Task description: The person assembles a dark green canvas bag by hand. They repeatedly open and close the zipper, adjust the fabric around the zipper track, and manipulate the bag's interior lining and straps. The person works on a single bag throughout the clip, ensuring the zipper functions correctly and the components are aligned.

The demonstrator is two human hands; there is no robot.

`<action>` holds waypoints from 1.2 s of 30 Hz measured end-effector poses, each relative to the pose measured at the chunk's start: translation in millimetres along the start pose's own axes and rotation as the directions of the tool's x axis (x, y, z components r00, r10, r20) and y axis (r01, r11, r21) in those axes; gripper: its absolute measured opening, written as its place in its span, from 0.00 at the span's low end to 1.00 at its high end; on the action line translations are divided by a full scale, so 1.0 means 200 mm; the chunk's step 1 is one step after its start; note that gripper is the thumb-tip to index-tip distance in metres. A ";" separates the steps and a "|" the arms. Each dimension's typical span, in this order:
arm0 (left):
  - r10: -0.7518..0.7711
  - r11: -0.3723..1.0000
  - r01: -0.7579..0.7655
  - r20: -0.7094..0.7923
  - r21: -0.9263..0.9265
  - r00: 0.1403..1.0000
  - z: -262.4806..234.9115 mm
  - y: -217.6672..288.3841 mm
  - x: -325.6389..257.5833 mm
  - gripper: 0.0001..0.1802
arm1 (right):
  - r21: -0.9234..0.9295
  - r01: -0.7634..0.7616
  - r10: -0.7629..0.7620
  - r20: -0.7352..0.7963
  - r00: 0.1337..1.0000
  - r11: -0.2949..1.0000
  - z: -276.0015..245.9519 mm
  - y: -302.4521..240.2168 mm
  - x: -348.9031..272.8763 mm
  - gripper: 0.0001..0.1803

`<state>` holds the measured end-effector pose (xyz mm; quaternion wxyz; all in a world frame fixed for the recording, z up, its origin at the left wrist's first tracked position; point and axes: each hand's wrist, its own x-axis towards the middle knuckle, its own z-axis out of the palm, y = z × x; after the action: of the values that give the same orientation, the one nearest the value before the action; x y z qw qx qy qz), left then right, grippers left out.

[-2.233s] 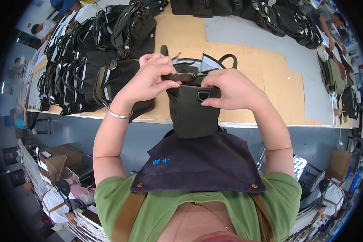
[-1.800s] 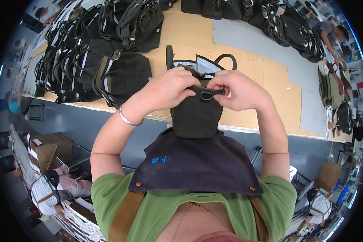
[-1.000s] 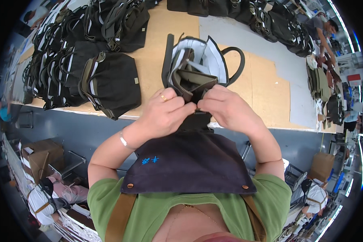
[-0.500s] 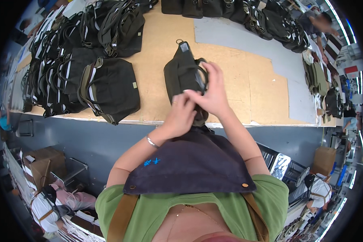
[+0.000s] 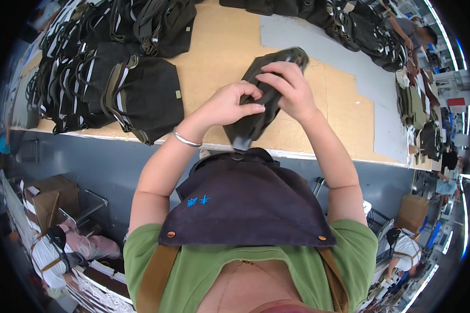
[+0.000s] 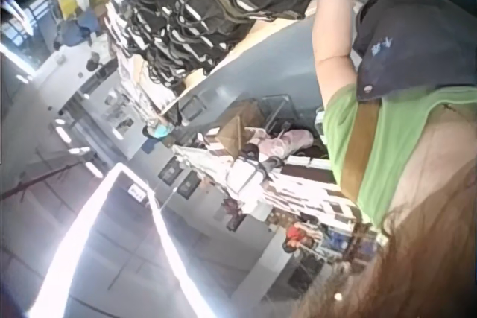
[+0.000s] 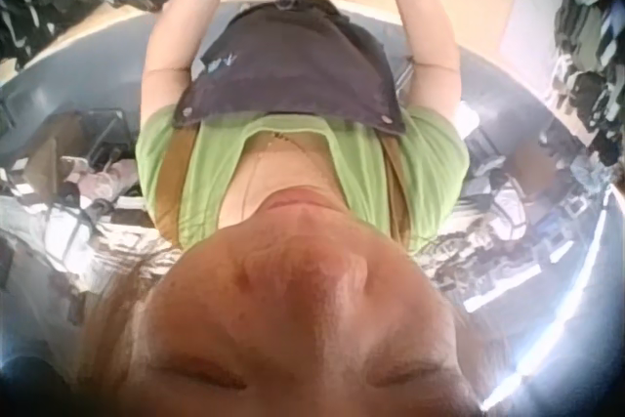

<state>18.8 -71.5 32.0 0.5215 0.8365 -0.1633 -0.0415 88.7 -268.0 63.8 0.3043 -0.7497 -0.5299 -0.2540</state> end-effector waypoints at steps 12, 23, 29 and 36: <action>-0.317 0.803 0.213 -0.096 -0.557 0.943 -0.04 -0.27 -0.30 0.07 | -0.374 -0.562 0.654 0.605 0.455 0.738 -0.36 0.09 -0.47 0.23; 0.207 0.941 -0.075 -0.385 0.330 0.900 0.14 0.20 -0.27 0.18 | -0.208 -0.355 0.278 0.948 0.157 0.912 0.22 -0.14 -0.19 0.09; 0.176 0.859 -0.146 -0.016 0.492 0.984 0.41 0.13 -0.34 0.13 | -0.111 -0.565 0.395 0.822 0.410 0.817 0.05 0.01 -0.23 0.08; 0.239 0.893 -0.146 -0.174 0.427 0.955 0.35 0.06 -0.23 0.06 | 0.082 -0.828 0.468 0.792 0.392 0.555 -0.11 0.05 -0.14 0.05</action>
<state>-44.0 -121.9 6.9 0.3513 0.9059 -0.1916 0.1391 87.5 -304.5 56.5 0.3287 -0.8354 -0.2941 0.3280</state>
